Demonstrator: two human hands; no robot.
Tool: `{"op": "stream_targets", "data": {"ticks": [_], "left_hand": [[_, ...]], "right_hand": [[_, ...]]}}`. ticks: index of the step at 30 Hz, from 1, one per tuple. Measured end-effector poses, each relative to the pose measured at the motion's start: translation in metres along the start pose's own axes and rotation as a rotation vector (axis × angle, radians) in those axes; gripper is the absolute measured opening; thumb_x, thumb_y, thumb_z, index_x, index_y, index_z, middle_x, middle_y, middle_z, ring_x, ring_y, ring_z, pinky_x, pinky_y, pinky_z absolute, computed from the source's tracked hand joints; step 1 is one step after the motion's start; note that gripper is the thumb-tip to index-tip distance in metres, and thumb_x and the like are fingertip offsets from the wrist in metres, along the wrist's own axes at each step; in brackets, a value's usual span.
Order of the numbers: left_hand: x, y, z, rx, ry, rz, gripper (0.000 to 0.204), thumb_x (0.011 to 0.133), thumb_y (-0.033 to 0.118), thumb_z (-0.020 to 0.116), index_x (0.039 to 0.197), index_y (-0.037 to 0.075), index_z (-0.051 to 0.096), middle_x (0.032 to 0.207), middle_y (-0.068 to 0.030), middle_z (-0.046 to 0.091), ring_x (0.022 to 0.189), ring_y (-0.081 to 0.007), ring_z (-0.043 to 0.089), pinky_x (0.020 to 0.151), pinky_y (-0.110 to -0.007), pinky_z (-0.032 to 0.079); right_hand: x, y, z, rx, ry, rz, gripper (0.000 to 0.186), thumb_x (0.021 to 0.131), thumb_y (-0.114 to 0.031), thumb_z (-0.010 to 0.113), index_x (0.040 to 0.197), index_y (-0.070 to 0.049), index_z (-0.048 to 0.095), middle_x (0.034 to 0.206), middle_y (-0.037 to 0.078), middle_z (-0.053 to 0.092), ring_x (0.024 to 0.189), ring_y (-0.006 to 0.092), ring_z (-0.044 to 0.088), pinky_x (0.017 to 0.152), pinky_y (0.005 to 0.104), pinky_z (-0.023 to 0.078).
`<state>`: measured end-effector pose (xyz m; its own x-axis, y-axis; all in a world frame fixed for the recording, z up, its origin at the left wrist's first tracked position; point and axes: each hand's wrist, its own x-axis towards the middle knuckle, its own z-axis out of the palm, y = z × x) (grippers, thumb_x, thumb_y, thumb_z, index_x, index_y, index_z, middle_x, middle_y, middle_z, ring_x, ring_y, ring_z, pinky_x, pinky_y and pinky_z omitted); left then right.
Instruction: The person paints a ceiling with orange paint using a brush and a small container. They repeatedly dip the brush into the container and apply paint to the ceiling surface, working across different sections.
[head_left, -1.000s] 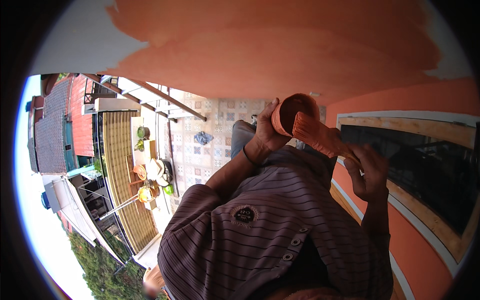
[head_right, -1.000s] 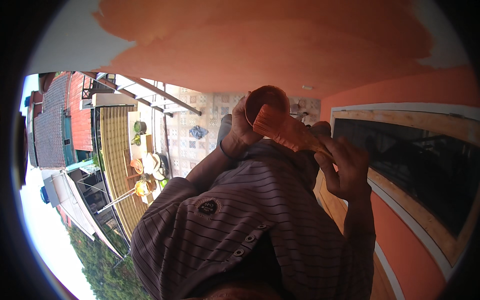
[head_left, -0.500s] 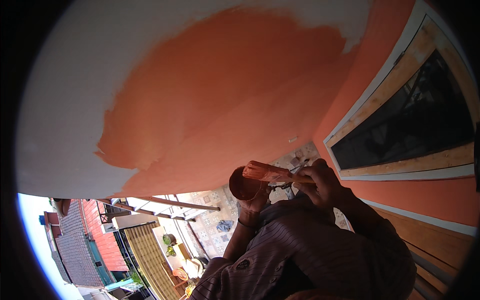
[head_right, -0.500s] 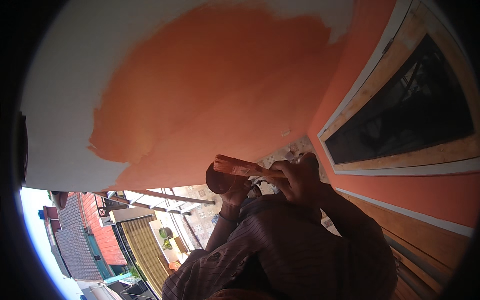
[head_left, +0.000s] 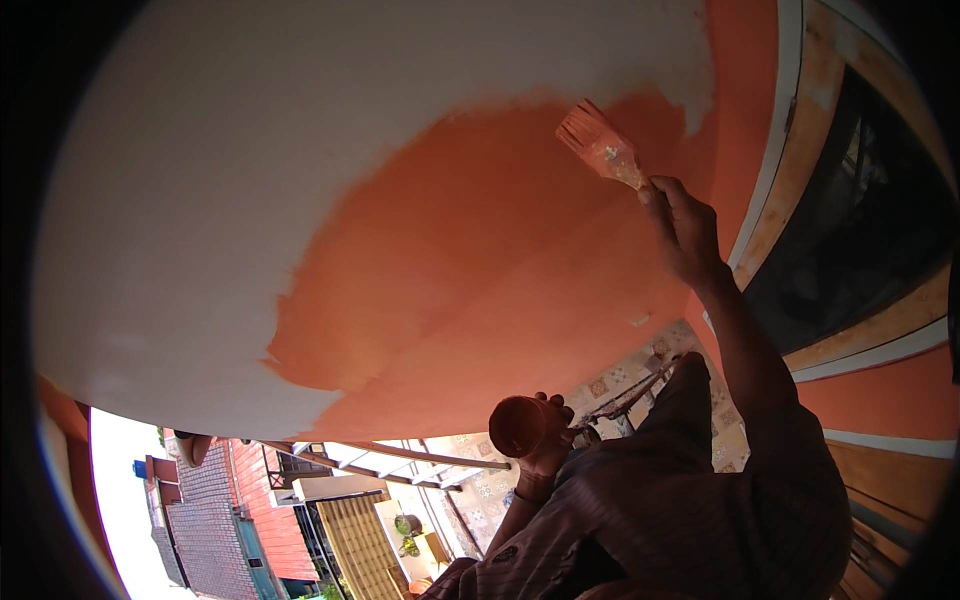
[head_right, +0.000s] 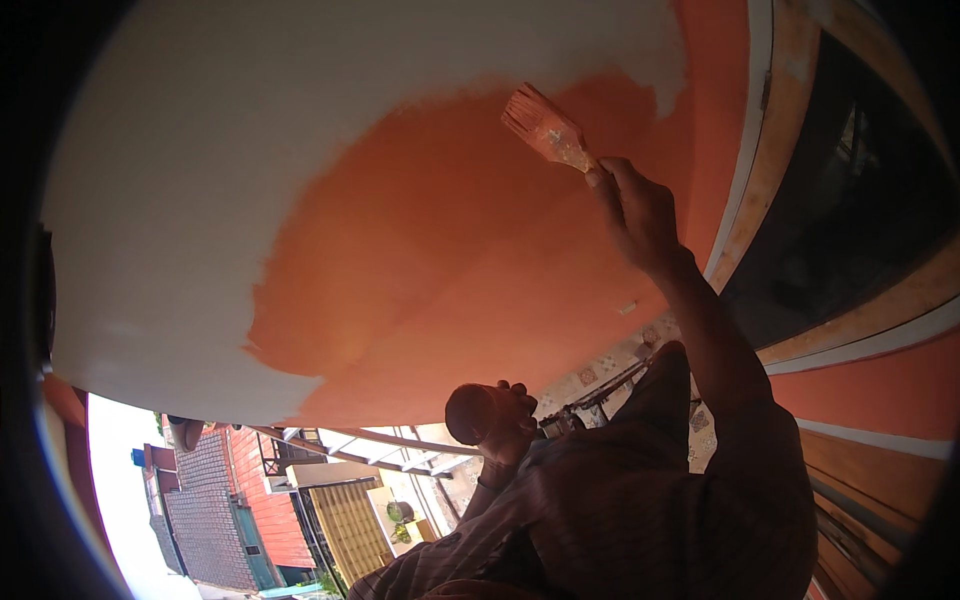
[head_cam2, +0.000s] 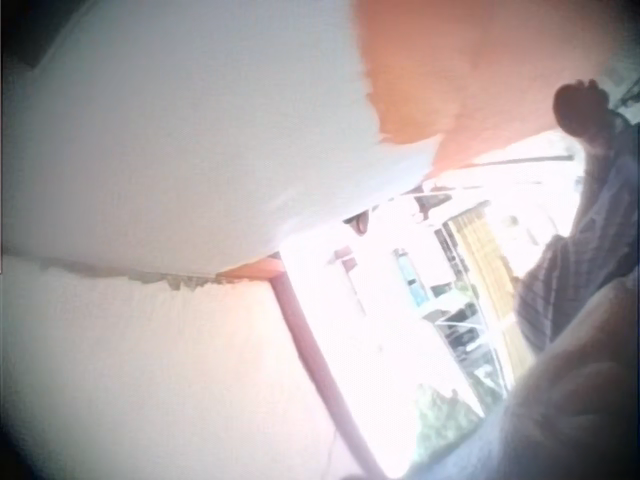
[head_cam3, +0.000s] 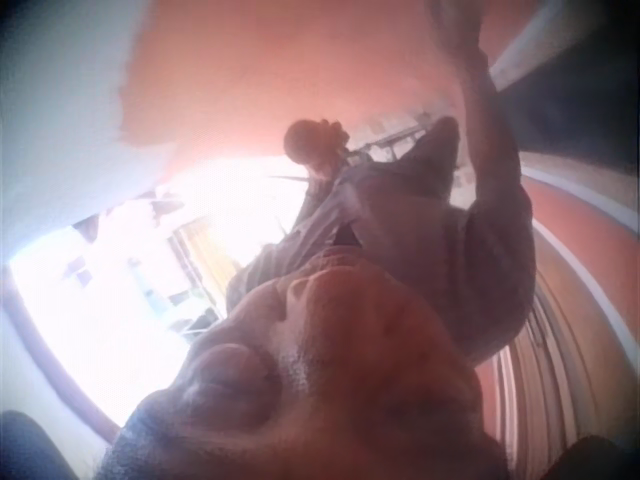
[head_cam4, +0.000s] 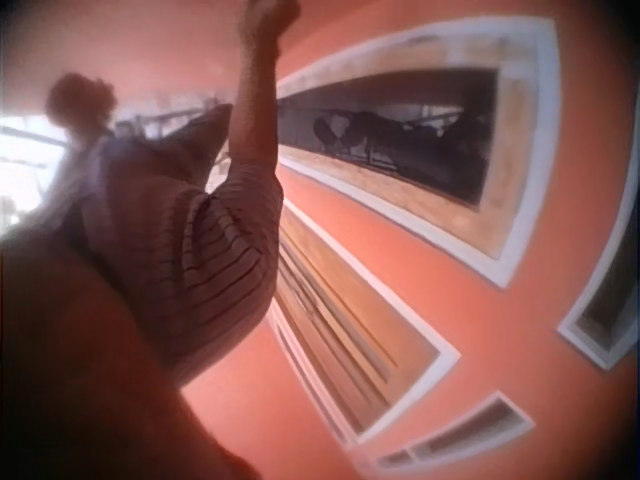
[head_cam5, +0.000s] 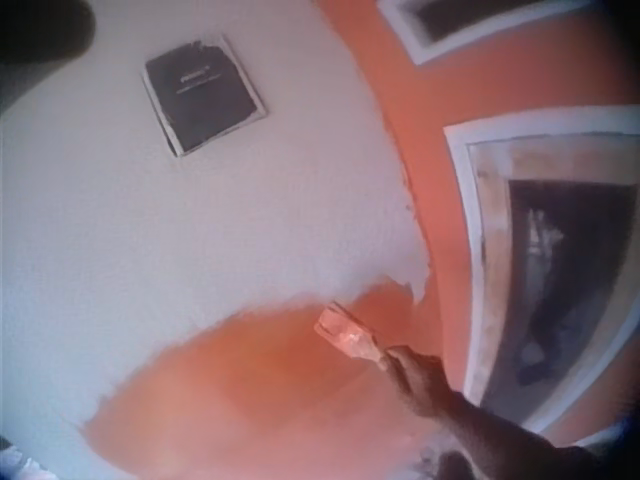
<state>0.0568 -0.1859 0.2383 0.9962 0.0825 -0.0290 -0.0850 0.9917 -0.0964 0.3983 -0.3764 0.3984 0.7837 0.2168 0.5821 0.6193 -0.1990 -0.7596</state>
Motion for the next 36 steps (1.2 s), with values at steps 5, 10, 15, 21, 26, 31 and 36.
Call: {"op": "stream_targets", "data": {"ticks": [5,10,15,21,26,31,36], "left_hand": [[-0.001,-0.005,0.009,0.005,0.006,0.002,0.061,0.095,0.042,0.074,0.142,0.007,0.058,0.138,-0.0141,0.055,0.132,-0.0325,0.052,0.096,-0.053,0.057],[0.000,-0.006,0.008,0.006,0.026,-0.006,0.062,0.095,0.043,0.075,0.143,0.008,0.058,0.141,-0.0155,0.055,0.133,-0.0336,0.052,0.096,-0.053,0.058],[0.006,-0.009,0.010,0.015,-0.017,-0.048,0.065,0.094,0.047,0.077,0.144,0.009,0.058,0.146,-0.0182,0.056,0.136,-0.0366,0.053,0.096,-0.053,0.058],[0.005,-0.010,0.011,0.023,-0.022,-0.030,0.067,0.094,0.046,0.078,0.144,0.009,0.057,0.146,-0.0183,0.056,0.137,-0.0368,0.052,0.097,-0.053,0.058],[0.003,-0.005,0.005,0.018,-0.039,-0.023,0.066,0.095,0.046,0.077,0.145,0.008,0.056,0.148,-0.0182,0.054,0.137,-0.0364,0.052,0.098,-0.053,0.058],[0.006,-0.005,0.005,0.014,-0.068,-0.039,0.065,0.096,0.046,0.076,0.145,0.008,0.056,0.147,-0.0179,0.053,0.136,-0.0359,0.052,0.099,-0.054,0.058],[0.005,-0.008,0.011,0.027,-0.016,-0.041,0.059,0.097,0.044,0.073,0.142,0.009,0.058,0.140,-0.0142,0.054,0.134,-0.0329,0.051,0.097,-0.053,0.058]], "right_hand": [[0.047,-0.001,0.006,0.042,0.123,-0.070,0.032,0.113,-0.031,0.058,0.119,-0.001,0.066,0.073,0.007,0.059,0.061,0.0128,0.055,0.059,0.0336,0.047],[0.068,-0.006,0.018,0.305,0.046,0.068,0.032,0.113,-0.031,0.061,0.119,-0.001,0.069,0.074,-0.004,0.053,0.066,0.0048,0.048,0.062,0.0258,0.042],[0.078,-0.022,0.033,0.166,-0.056,-0.033,0.033,0.112,-0.031,0.061,0.117,0.001,0.070,0.073,-0.004,0.051,0.066,0.0055,0.046,0.062,0.0270,0.042],[0.089,-0.018,0.028,0.119,0.068,0.002,0.032,0.111,-0.030,0.061,0.118,0.000,0.070,0.072,0.001,0.054,0.065,0.0088,0.049,0.062,0.0308,0.044],[0.094,0.002,0.020,0.113,0.098,-0.012,0.035,0.110,-0.033,0.062,0.115,0.000,0.072,0.070,0.007,0.061,0.064,0.0140,0.056,0.063,0.0362,0.048],[0.105,0.041,-0.008,0.158,0.228,0.174,0.036,0.112,-0.032,0.059,0.114,0.001,0.073,0.074,-0.004,0.051,0.067,0.0052,0.048,0.062,0.0289,0.041],[0.110,0.085,-0.037,0.300,0.313,0.309,0.029,0.111,-0.026,0.062,0.109,0.000,0.074,0.075,-0.004,0.052,0.066,0.0044,0.046,0.060,0.0280,0.038]]}}
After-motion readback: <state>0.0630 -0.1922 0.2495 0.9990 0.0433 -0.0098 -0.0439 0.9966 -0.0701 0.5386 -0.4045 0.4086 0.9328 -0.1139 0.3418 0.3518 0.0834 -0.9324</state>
